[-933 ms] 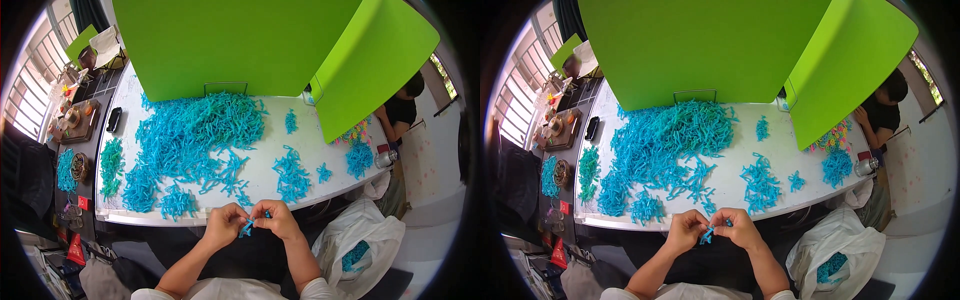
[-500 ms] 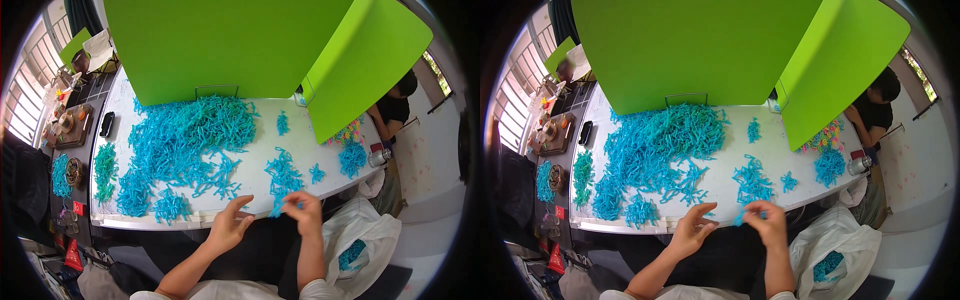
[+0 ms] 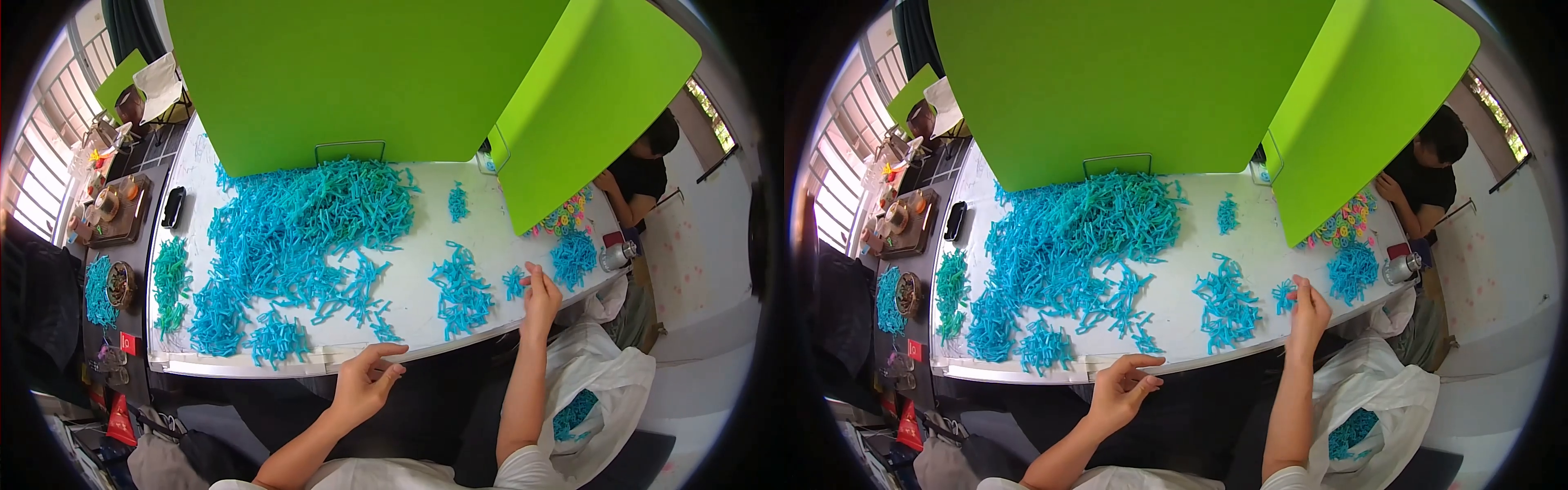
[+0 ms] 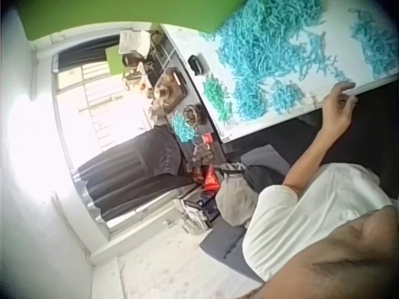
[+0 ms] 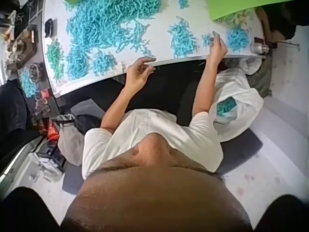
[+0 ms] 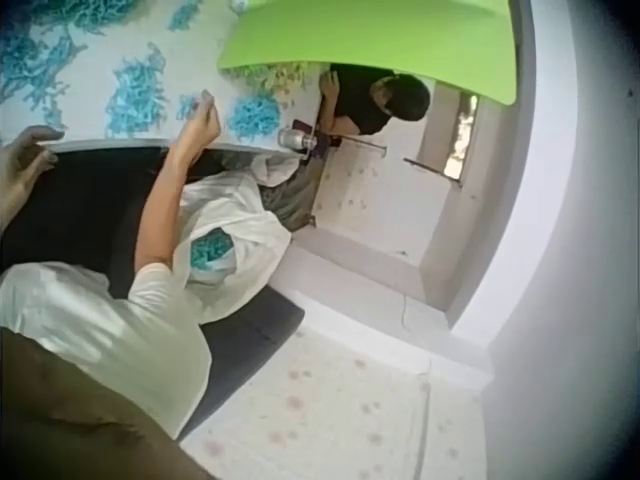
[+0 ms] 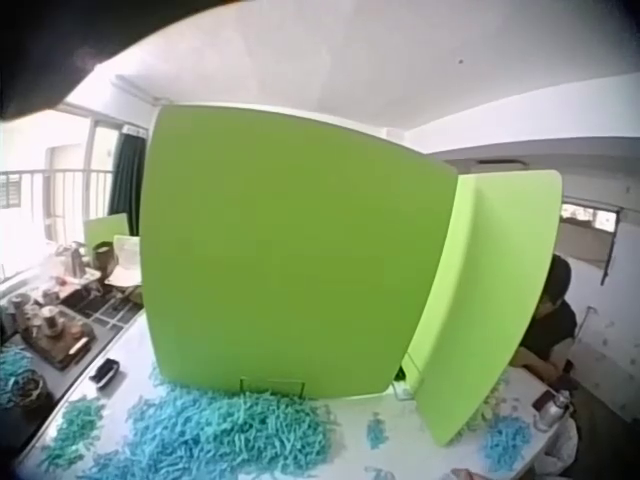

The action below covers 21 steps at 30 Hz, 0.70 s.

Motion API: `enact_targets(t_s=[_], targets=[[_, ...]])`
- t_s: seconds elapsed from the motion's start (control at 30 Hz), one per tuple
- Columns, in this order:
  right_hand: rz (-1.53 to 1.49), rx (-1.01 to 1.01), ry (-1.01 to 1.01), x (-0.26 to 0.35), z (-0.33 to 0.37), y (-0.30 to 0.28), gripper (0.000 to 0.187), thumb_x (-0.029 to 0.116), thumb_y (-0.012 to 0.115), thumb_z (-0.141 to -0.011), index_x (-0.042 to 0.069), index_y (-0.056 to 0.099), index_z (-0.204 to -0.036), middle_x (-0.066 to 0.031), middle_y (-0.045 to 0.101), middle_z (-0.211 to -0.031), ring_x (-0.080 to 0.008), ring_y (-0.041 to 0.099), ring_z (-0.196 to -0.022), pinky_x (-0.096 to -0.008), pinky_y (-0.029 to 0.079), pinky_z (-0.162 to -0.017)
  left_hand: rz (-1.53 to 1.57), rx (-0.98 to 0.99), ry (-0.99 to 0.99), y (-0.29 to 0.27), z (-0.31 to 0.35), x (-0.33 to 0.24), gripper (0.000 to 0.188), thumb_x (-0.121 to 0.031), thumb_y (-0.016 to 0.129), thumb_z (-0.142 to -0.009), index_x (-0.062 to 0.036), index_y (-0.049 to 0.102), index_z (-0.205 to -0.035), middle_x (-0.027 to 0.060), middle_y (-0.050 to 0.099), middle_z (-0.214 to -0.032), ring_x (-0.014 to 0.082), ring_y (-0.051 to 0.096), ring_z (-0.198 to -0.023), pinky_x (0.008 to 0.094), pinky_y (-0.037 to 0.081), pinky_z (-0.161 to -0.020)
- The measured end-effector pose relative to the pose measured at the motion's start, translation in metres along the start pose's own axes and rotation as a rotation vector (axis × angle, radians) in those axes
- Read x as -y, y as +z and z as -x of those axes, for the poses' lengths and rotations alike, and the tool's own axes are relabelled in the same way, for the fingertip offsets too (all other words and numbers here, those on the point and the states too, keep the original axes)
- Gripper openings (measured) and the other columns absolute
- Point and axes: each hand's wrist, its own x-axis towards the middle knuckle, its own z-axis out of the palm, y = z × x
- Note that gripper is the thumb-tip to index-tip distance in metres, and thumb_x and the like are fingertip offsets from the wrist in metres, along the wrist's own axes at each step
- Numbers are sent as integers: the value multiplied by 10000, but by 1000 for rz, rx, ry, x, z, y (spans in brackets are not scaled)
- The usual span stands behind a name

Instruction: Sorting small plastic pieces from a pile of blue shredded paper on a workbench.

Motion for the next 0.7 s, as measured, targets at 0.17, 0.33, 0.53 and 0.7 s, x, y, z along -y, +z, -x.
enact_targets(t_s=[0.17,0.33,0.53,0.7], targets=[[-1050,434,796,0,74,37,407,377,518,-1021,3,623,-1142,-77,605,-937,-143,471,-717,-239,408,-595,-313,-106,284,13,-8,-13,117,-20,707,-898,-9,676,-1010,109,718,-929,164,724,-822,285,579,-686],[-1095,461,802,5,143,80,373,342,504,-1023,-7,600,-1114,-155,605,-1042,-296,581,-975,-408,514,-840,-464,-193,366,25,-13,-24,153,-79,755,-851,-39,670,-972,117,674,-820,230,702,-669,317,552,-572],[-1168,478,778,1,163,97,319,270,525,-1011,-30,576,-1103,-183,601,-1084,-338,581,-1042,-452,488,-961,-545,-310,336,19,-11,-17,124,-33,773,-815,-18,701,-914,114,682,-824,204,689,-651,294,540,-572],[-1127,423,759,4,167,98,300,255,531,-1008,-30,576,-1093,-202,598,-1123,-347,576,-1099,-463,469,-1034,-435,-294,241,17,-11,-11,101,-47,749,-828,-25,695,-910,124,685,-848,273,686,-710,352,543,-600]])
